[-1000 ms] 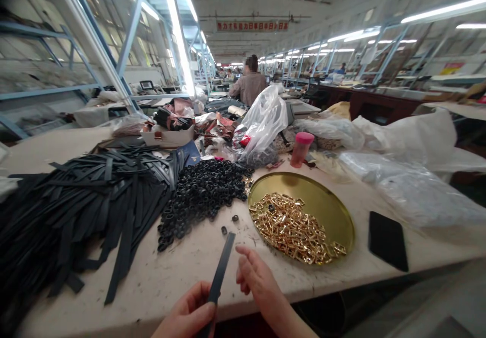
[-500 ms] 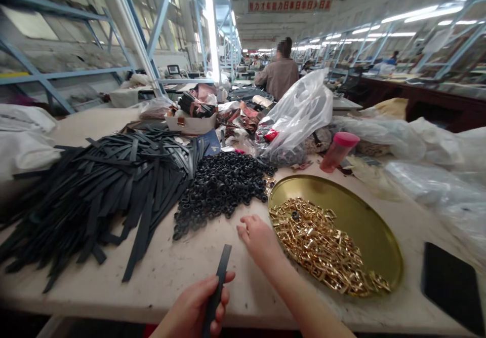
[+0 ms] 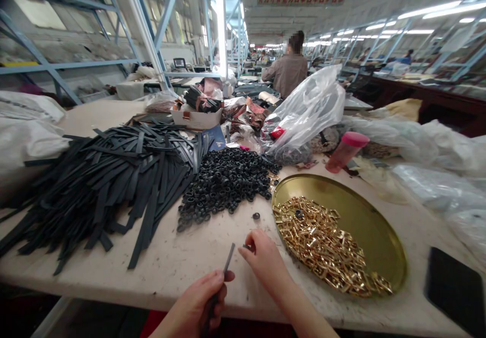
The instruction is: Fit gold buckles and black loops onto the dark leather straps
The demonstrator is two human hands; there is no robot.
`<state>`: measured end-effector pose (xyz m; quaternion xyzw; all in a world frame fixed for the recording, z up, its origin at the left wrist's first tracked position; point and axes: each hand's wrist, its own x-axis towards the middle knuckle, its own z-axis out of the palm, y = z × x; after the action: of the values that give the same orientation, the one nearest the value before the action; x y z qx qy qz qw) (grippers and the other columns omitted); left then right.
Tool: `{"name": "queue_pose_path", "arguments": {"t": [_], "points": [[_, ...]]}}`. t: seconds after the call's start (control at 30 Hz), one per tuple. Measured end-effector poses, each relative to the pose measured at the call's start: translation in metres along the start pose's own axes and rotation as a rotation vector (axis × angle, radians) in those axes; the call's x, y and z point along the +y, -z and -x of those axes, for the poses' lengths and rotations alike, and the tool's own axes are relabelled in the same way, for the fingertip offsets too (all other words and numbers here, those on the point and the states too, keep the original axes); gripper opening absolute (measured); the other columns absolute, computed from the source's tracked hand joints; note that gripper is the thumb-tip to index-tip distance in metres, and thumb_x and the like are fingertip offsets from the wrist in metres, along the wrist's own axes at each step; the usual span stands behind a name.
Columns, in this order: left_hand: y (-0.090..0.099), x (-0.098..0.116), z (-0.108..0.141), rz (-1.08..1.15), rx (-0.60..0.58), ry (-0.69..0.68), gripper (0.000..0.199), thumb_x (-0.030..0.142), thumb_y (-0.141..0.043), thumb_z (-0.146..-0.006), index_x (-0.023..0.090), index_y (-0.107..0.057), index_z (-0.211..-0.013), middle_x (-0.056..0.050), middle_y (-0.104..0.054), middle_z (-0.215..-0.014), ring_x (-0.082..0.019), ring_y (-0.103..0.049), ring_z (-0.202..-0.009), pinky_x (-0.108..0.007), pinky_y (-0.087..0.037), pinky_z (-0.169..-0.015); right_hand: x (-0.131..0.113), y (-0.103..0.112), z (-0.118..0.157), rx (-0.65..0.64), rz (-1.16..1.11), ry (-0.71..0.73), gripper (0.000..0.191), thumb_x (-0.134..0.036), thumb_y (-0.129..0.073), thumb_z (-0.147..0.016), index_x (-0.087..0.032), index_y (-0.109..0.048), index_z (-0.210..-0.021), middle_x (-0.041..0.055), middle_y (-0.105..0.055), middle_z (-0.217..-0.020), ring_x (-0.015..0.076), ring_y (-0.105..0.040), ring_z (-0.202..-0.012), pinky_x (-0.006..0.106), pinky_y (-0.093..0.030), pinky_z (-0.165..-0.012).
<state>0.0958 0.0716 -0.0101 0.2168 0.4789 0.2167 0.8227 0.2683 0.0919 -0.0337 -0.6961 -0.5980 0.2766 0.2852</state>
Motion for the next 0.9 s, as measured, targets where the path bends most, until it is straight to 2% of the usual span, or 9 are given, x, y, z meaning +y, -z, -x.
{"name": "queue_pose_path", "arguments": {"t": [0.1, 0.23, 0.33, 0.4, 0.6, 0.73, 0.9], "points": [[0.000, -0.006, 0.004, -0.112, -0.036, -0.072, 0.016, 0.027, -0.056, -0.071, 0.015, -0.051, -0.080, 0.007, -0.045, -0.052, -0.004, -0.041, -0.039, -0.013, -0.027, -0.036, 0.003, -0.008, 0.019, 0.020, -0.482, -0.161, 0.018, -0.035, -0.055, -0.074, -0.018, -0.049, -0.070, -0.0036, -0.047, -0.059, 0.0115, -0.043, -0.053, 0.024, -0.034, -0.051], [-0.005, -0.010, 0.009, -0.196, -0.064, -0.030, 0.020, 0.027, -0.053, -0.067, 0.015, -0.050, -0.083, 0.005, -0.052, -0.054, -0.004, -0.042, -0.033, -0.015, -0.027, -0.032, -0.004, -0.016, 0.039, -0.028, -1.108, -0.400, 0.029, -0.043, -0.059, -0.072, -0.017, -0.056, -0.084, -0.0061, -0.047, -0.056, 0.0051, -0.039, -0.045, 0.017, -0.030, -0.043], [-0.008, -0.012, 0.014, -0.200, -0.070, -0.016, 0.024, 0.028, -0.052, -0.065, 0.014, -0.051, -0.085, 0.004, -0.053, -0.053, -0.005, -0.043, -0.033, -0.014, -0.027, -0.031, -0.014, -0.019, 0.049, -0.051, -1.365, -0.572, 0.034, -0.041, -0.069, -0.065, -0.015, -0.060, -0.084, -0.0040, -0.053, -0.059, 0.0033, -0.044, -0.045, 0.013, -0.034, -0.042], [-0.008, -0.013, 0.017, -0.196, -0.082, -0.034, 0.026, 0.030, -0.051, -0.066, 0.014, -0.051, -0.087, 0.004, -0.054, -0.052, -0.004, -0.043, -0.033, -0.013, -0.028, -0.031, -0.019, -0.021, 0.053, -0.063, -1.408, -0.618, 0.036, -0.043, -0.068, -0.066, -0.014, -0.062, -0.087, -0.0025, -0.056, -0.059, 0.0041, -0.047, -0.045, 0.015, -0.039, -0.043], [-0.004, -0.017, 0.021, -0.231, -0.058, -0.046, 0.030, 0.036, -0.050, -0.069, 0.014, -0.051, -0.089, 0.004, -0.054, -0.052, -0.004, -0.043, -0.033, -0.013, -0.027, -0.031, -0.017, -0.024, 0.060, -0.153, -1.373, -0.497, 0.034, -0.038, -0.070, -0.067, -0.013, -0.063, -0.089, -0.0029, -0.056, -0.060, 0.0041, -0.047, -0.045, 0.016, -0.041, -0.045], [0.001, -0.023, 0.012, -0.393, -0.043, -0.106, 0.038, 0.048, -0.045, -0.070, 0.014, -0.049, -0.087, 0.005, -0.050, -0.046, -0.005, -0.041, -0.031, -0.015, -0.026, -0.032, -0.012, -0.025, 0.061, -0.076, -1.375, -0.520, 0.035, -0.043, -0.066, -0.069, -0.014, -0.065, -0.089, -0.0033, -0.051, -0.059, 0.0032, -0.042, -0.045, 0.014, -0.036, -0.042], [0.003, -0.028, 0.004, -0.668, 0.044, -0.299, 0.031, 0.042, -0.038, -0.077, 0.015, -0.051, -0.082, 0.007, -0.047, -0.043, -0.006, -0.036, -0.029, -0.015, -0.024, -0.031, -0.016, -0.030, 0.064, 0.001, -1.318, -0.486, 0.045, -0.053, -0.060, -0.070, -0.013, -0.066, -0.090, -0.0056, -0.038, -0.055, 0.0048, -0.032, -0.045, 0.017, -0.027, -0.040]]}}
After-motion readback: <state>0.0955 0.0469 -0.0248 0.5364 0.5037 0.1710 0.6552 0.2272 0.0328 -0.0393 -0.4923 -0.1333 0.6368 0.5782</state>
